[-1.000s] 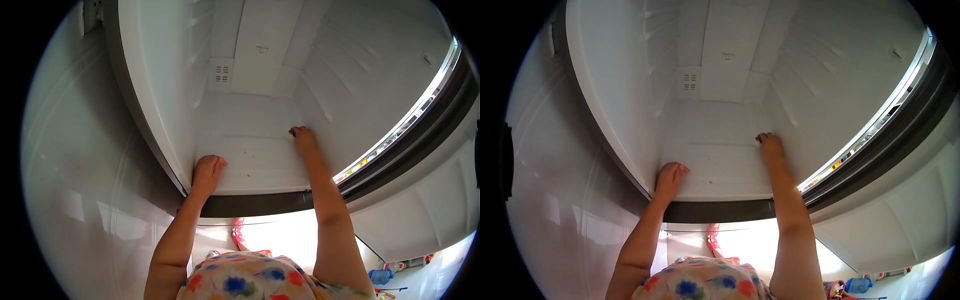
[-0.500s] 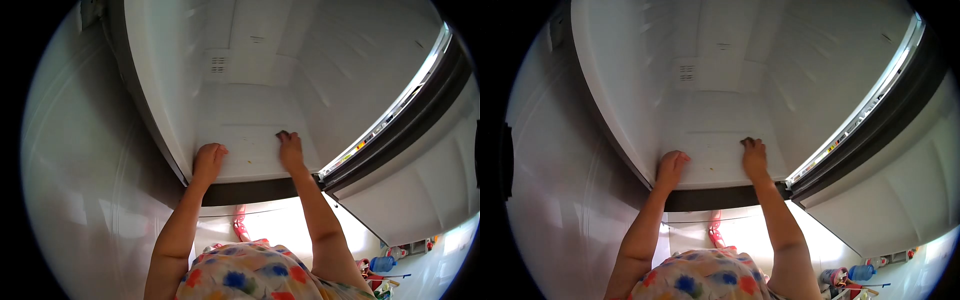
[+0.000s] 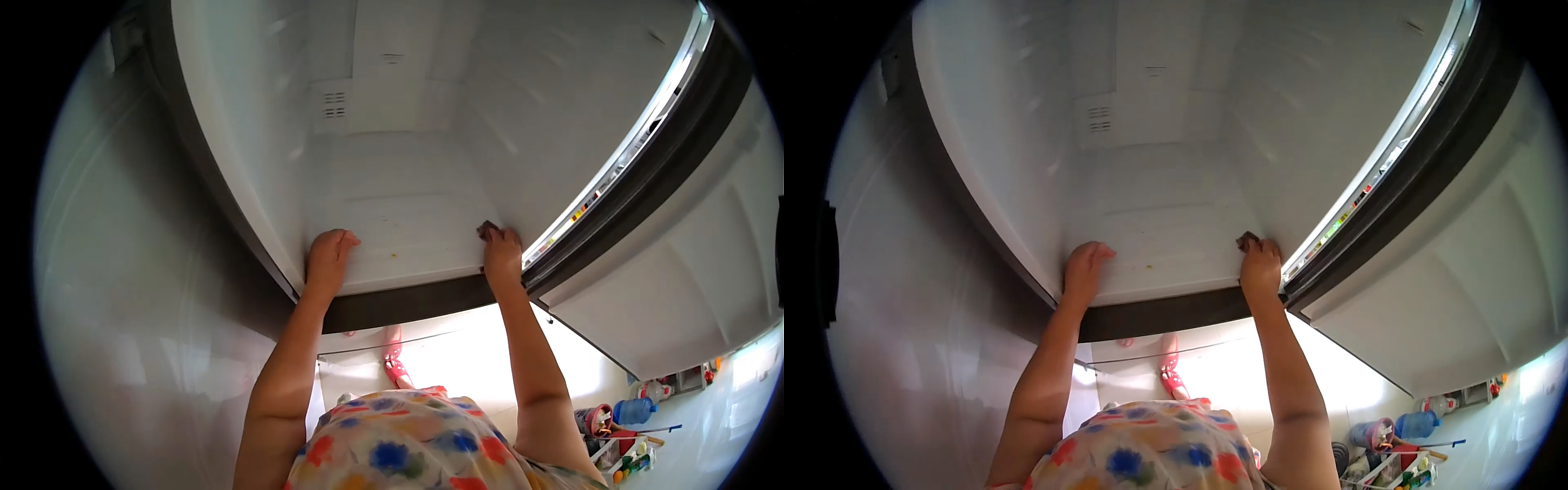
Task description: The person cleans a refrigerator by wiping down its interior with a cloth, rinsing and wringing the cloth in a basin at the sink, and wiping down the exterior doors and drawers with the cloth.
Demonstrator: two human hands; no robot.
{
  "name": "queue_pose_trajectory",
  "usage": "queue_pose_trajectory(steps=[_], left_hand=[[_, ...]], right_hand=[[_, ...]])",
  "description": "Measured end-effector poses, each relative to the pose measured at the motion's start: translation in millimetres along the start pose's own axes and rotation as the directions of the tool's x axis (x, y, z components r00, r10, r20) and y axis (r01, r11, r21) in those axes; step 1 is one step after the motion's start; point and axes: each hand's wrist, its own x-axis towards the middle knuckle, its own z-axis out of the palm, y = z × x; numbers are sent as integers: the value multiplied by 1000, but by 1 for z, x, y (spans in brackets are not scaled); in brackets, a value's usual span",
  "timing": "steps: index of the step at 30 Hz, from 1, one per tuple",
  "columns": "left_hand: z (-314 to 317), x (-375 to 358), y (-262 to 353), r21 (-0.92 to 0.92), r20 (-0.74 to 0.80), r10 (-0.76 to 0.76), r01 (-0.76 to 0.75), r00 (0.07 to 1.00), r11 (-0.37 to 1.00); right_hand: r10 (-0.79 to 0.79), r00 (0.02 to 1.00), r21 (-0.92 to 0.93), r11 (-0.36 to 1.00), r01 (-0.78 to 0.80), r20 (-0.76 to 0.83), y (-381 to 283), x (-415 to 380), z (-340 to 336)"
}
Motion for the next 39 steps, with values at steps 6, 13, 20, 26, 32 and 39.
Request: queue_pose_trajectory(steps=[6,13,20,26,32,39], left_hand=[[-1,-1,-1,20,-9,10,-10,1000,1000],[6,-2,-9,44,-5,38,-37,999,998],[5,-3,-9,24,0,38,-38,999,999],[8,-2,-13,5,-4,30,-30,1000,1000],[8,-6,-11,31,-4,69,-69,998,997],[1,-12,-1,-28,-38,184,-185,982,982]], right_hand=[[-27,996,103,994,36,-85,-89,-12,4],[-29,999,603,797,39,-25,-86,-9,-9],[105,985,137,987,-86,-139,-4,-28,-28],[-20,993,228,973,47,-118,-60,-44,-13],[51,991,718,685,-125,125,-56,6,-6],[-133,981,152,976,154,-139,14,81,88]])
